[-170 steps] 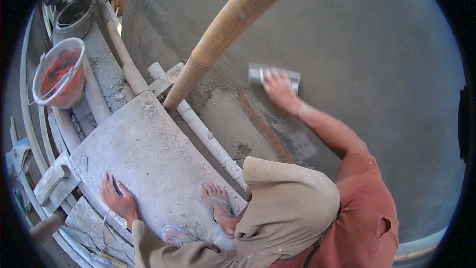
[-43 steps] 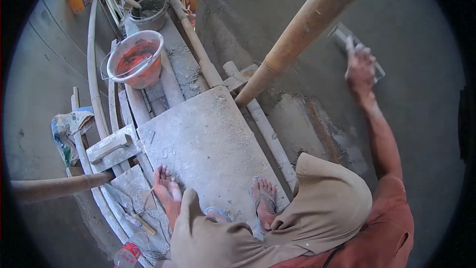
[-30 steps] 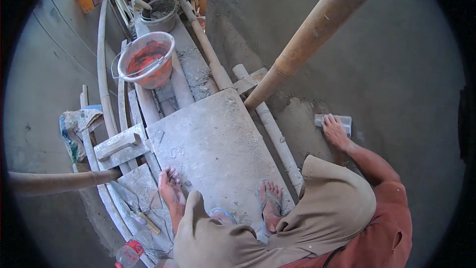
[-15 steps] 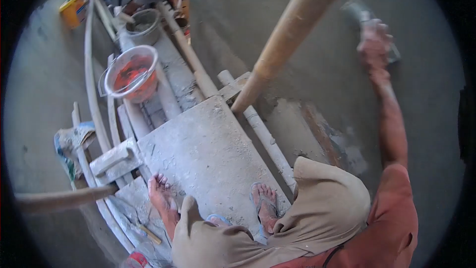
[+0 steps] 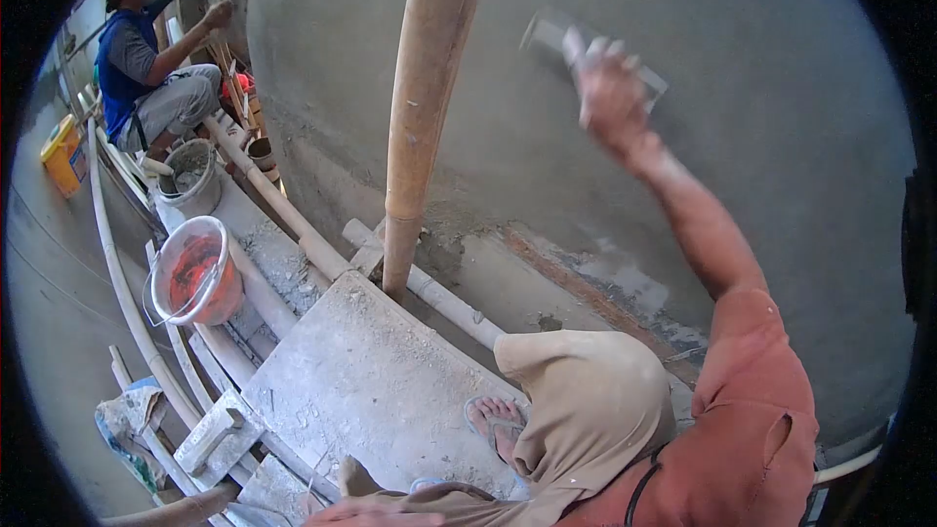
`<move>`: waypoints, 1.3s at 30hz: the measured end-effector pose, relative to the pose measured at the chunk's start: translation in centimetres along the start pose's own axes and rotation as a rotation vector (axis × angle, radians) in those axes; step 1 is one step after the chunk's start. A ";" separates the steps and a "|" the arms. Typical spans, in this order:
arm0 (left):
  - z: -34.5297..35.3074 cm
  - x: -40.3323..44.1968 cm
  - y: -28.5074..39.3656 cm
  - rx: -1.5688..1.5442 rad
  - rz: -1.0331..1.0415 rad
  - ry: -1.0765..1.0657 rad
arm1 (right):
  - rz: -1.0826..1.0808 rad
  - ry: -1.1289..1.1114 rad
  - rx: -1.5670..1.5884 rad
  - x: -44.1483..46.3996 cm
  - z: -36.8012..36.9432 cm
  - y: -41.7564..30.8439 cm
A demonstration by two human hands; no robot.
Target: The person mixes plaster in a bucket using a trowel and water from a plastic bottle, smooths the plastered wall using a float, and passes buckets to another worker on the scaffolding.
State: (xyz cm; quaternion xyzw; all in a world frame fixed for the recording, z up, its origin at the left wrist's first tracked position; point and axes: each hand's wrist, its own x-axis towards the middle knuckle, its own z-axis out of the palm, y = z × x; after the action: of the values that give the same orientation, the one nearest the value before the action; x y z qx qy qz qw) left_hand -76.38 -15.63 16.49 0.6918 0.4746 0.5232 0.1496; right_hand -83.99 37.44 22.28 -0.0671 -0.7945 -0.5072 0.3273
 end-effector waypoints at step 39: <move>10.2 -11.0 -6.2 -0.598 -0.049 0.636 | -0.441 -0.918 1.953 -16.9 -16.2 -25.5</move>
State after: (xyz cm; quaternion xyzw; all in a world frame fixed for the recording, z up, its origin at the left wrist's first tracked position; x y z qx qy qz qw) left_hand -70.67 -18.55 1.58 0.4110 0.3411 0.8209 0.2024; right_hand -74.67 15.30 -2.70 0.1817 -0.8941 0.3653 -0.1847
